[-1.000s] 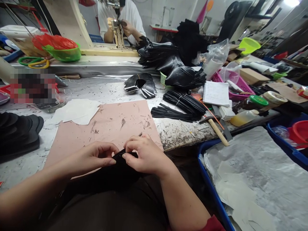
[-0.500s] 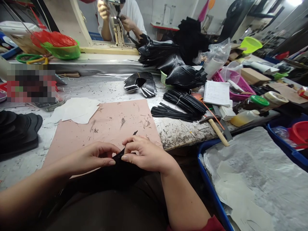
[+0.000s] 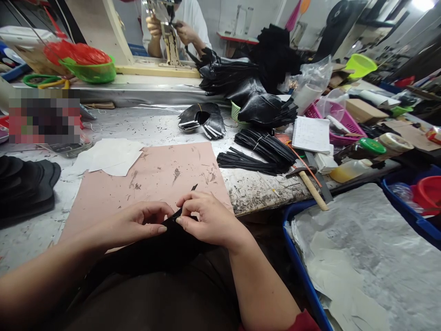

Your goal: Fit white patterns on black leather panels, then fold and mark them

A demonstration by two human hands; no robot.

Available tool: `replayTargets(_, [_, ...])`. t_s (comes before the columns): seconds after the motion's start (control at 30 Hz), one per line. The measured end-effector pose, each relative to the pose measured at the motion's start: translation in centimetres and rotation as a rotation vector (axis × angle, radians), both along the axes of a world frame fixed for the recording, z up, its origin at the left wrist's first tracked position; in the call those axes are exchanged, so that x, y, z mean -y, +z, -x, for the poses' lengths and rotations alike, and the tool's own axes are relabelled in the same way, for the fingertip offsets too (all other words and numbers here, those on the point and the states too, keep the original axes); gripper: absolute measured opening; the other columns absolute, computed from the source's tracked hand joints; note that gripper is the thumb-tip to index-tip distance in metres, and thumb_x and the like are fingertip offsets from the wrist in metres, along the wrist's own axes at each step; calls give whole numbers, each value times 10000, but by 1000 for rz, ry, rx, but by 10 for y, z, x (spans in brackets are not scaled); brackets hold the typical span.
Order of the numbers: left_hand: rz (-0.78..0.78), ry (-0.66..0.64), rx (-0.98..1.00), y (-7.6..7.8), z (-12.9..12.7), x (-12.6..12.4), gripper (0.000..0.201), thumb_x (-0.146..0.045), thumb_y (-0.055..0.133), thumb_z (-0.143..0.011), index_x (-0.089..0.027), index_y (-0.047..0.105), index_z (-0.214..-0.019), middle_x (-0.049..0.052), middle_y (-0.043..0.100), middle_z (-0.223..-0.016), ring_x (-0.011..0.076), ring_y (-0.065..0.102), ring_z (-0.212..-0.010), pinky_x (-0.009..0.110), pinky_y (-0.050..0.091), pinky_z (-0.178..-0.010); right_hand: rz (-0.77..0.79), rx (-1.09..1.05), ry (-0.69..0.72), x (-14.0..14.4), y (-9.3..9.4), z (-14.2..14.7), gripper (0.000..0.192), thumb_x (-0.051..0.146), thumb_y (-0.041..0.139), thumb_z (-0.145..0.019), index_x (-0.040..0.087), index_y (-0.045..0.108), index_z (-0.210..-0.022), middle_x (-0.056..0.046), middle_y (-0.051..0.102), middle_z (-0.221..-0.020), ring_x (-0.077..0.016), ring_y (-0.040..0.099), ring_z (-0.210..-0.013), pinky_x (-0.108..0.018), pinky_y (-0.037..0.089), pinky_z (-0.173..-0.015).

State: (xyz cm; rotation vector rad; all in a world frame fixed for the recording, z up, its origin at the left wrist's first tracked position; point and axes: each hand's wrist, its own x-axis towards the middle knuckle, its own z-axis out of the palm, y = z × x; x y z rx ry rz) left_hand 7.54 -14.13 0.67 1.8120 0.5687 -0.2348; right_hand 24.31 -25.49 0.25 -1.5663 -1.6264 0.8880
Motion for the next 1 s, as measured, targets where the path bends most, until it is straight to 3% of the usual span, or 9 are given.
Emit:
replayTargets(0.17, [19,34,73,1,-5,4,151,-272,550,-706,-181,587,-820,-27,582,-759,131,521,-713,228,411,-662,-15,49,-26,1,0,2,162,184,555,-766,190,522,-608,-6,609,-955,-172,520,-947,-295,397,-802])
replayTargets(0.47, [-99,27,28,6,-9,8,184,-334,530,-703,-169,570,-773,-48,486,-627,112,458,-605,213,373,-561,-75,104,-15,-1,1,8,182,122,544,-757,187,491,-596,1,631,-831,-146,546,-823,-294,393,-798])
replayTargets(0.63, [-85,134,-11,3,-11,11,223,-380,508,-713,-170,550,-651,-37,518,-613,124,469,-600,225,361,-558,-36,236,-111,4,2,7,122,268,573,-763,188,572,-671,-39,512,-1129,-132,553,-758,-278,435,-651])
replayTargets(0.7, [-83,157,-56,1,-11,11,220,-382,518,-705,-169,564,-674,-38,520,-613,125,470,-592,227,355,-544,-48,290,-154,7,2,5,136,297,601,-738,188,574,-661,-41,483,-1138,-123,547,-717,-293,444,-655])
replayTargets(0.9, [-88,166,-77,-5,-8,7,222,-370,507,-709,-171,597,-751,-31,540,-645,136,497,-617,238,376,-559,-279,365,-159,8,-3,9,97,185,562,-749,177,546,-653,-84,469,-1037,-180,501,-869,-311,440,-729])
replayTargets(1.0, [-104,157,-64,-8,-8,6,220,-354,497,-713,-170,608,-761,-29,546,-638,135,499,-610,237,382,-556,-303,367,-81,6,-4,14,105,144,521,-771,175,520,-671,-77,506,-948,-164,498,-808,-294,427,-708])
